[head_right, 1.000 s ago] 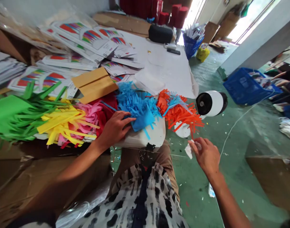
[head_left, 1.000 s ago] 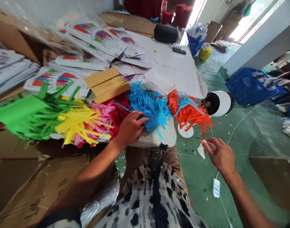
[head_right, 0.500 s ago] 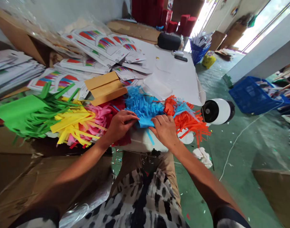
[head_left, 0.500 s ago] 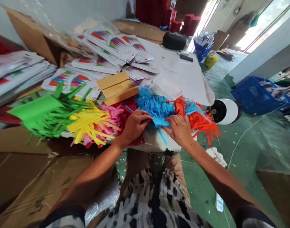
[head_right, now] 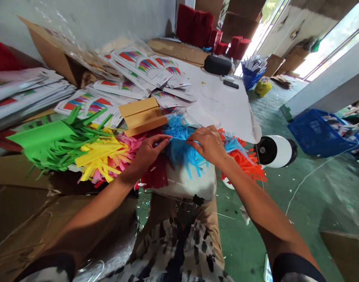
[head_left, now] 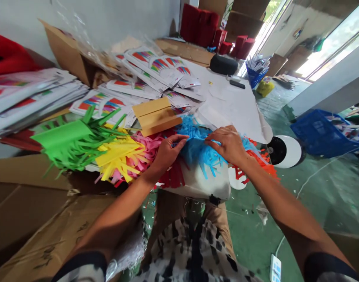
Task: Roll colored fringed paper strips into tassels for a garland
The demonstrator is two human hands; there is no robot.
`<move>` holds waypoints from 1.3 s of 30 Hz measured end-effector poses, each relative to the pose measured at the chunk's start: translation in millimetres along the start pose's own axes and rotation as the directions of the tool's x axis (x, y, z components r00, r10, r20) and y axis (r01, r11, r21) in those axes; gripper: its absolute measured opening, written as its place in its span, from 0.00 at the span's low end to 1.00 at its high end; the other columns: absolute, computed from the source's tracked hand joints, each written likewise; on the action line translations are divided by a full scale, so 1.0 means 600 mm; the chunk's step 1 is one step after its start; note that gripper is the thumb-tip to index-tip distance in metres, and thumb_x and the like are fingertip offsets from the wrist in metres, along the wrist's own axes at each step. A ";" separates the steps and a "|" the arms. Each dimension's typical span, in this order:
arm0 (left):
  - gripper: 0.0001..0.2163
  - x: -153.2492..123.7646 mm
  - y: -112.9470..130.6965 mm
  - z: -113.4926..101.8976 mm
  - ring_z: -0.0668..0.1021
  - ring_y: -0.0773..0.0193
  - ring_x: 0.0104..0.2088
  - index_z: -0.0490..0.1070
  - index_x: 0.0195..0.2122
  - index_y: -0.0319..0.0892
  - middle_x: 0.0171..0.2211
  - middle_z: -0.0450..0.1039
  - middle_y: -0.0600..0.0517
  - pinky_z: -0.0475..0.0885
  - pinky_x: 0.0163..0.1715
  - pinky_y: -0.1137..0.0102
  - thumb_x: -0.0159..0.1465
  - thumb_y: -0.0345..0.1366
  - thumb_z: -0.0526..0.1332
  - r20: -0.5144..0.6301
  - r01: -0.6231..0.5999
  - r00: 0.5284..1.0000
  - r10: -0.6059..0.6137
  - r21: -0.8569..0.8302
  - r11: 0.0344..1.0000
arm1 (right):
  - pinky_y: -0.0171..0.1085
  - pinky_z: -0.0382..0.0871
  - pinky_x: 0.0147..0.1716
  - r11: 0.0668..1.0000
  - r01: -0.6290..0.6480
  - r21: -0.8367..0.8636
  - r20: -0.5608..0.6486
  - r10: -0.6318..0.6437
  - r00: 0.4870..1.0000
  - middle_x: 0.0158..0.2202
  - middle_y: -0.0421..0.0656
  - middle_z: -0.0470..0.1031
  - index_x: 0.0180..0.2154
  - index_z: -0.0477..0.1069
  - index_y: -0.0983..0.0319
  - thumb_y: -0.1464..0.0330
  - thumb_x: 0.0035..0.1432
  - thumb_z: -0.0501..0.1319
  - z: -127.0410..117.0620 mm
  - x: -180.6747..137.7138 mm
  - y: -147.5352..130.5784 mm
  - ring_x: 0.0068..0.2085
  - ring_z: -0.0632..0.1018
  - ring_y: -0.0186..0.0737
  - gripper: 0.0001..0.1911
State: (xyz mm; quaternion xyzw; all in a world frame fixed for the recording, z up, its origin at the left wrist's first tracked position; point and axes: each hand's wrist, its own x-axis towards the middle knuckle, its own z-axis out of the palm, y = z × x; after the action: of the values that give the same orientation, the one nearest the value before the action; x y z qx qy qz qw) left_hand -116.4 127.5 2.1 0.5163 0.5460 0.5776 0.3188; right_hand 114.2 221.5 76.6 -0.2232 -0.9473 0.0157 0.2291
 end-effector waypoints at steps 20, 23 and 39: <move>0.10 0.054 0.005 0.043 0.78 0.50 0.47 0.78 0.41 0.43 0.43 0.79 0.46 0.73 0.51 0.57 0.61 0.25 0.65 -0.025 -0.129 0.983 0.181 0.609 0.782 | 0.43 0.73 0.47 0.954 -0.161 0.252 -0.047 0.179 0.983 0.41 0.45 0.85 0.43 0.82 0.59 0.59 0.70 0.60 0.041 0.062 0.018 0.43 0.83 0.45 0.14; 0.12 0.055 -0.006 0.044 0.78 0.50 0.48 0.79 0.43 0.43 0.43 0.80 0.46 0.73 0.51 0.58 0.60 0.25 0.64 -0.004 -0.139 0.985 0.175 0.594 0.792 | 0.44 0.73 0.48 0.941 -0.182 0.287 -0.035 0.200 0.979 0.42 0.45 0.85 0.45 0.82 0.58 0.58 0.66 0.64 0.049 0.043 0.026 0.45 0.83 0.46 0.13; 0.18 0.073 0.004 0.028 0.81 0.52 0.52 0.75 0.59 0.42 0.53 0.80 0.45 0.73 0.57 0.61 0.67 0.33 0.65 -0.033 -0.102 0.986 0.162 0.648 0.755 | 0.40 0.72 0.40 0.873 -0.150 0.463 -0.492 0.395 0.776 0.32 0.39 0.80 0.33 0.79 0.58 0.57 0.63 0.68 -0.050 0.069 0.072 0.34 0.77 0.38 0.12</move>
State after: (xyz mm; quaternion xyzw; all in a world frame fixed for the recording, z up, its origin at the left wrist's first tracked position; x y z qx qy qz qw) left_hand -111.7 173.3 13.0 0.6058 0.6864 0.3983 0.0569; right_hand 112.4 276.0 115.3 -0.3037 -0.7667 0.1742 0.5382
